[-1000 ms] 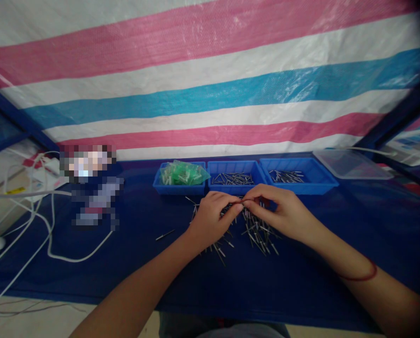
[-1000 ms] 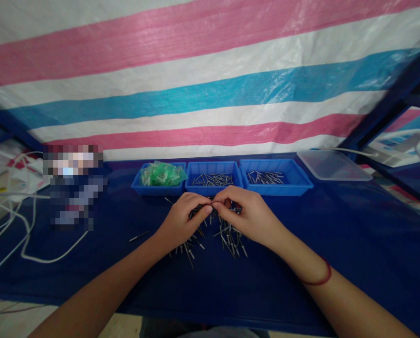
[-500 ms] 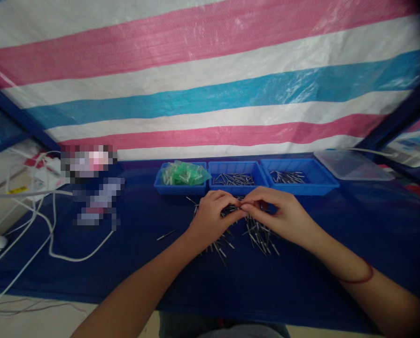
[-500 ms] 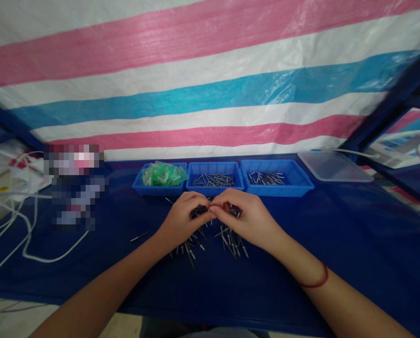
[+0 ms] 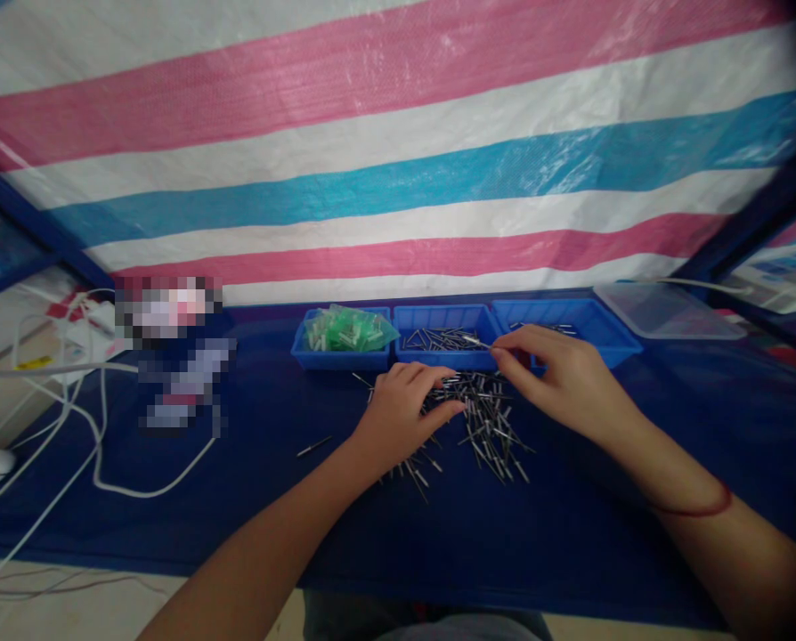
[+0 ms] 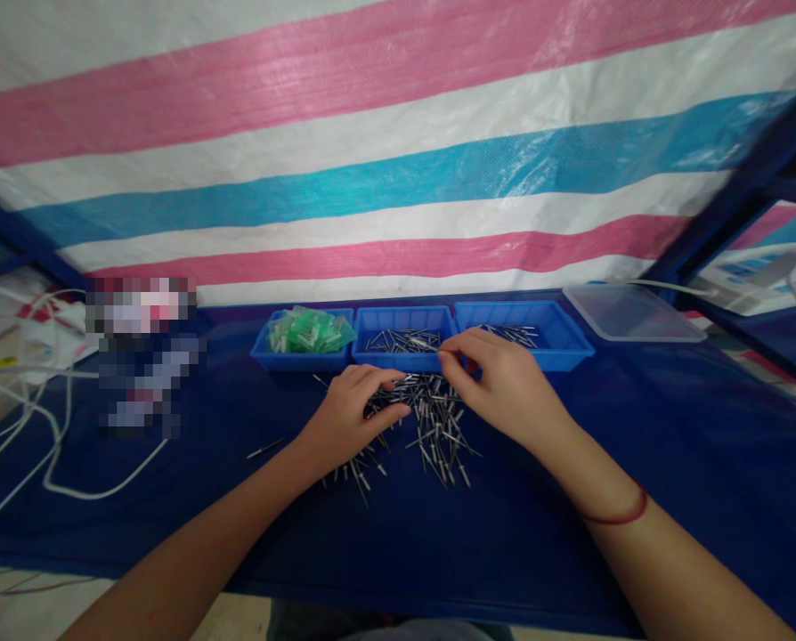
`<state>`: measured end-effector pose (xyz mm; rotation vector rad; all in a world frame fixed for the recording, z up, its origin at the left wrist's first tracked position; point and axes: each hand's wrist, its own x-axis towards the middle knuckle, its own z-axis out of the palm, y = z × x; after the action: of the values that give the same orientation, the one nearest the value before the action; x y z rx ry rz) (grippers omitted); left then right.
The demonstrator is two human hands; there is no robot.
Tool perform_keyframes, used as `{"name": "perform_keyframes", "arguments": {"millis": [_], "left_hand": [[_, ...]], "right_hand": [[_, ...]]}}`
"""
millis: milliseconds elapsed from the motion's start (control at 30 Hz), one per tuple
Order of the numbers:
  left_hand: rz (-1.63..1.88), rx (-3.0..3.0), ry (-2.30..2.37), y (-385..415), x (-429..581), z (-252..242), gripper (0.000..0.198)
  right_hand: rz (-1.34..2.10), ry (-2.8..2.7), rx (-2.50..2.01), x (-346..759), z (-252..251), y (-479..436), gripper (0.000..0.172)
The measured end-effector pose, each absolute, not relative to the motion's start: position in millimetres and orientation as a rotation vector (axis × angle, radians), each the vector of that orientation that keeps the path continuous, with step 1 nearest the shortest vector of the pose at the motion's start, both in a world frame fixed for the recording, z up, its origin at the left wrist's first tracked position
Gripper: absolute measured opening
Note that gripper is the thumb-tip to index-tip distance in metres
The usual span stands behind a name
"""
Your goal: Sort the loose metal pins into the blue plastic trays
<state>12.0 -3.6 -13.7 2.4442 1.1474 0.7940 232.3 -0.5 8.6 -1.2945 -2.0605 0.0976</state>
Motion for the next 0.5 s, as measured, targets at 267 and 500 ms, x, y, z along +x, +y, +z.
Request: {"name": "perform_keyframes", "arguments": {"millis": [267, 500], "left_hand": [[0.458, 2.728, 1.094, -8, 10, -20, 0.029], [0.429, 2.733, 1.125, -10, 11, -16, 0.019]], "right_hand": [[-0.387, -1.982, -1.766, 278, -5, 19, 0.025], [-0.326, -2.007, -1.688, 260, -2, 16, 0.022]]}}
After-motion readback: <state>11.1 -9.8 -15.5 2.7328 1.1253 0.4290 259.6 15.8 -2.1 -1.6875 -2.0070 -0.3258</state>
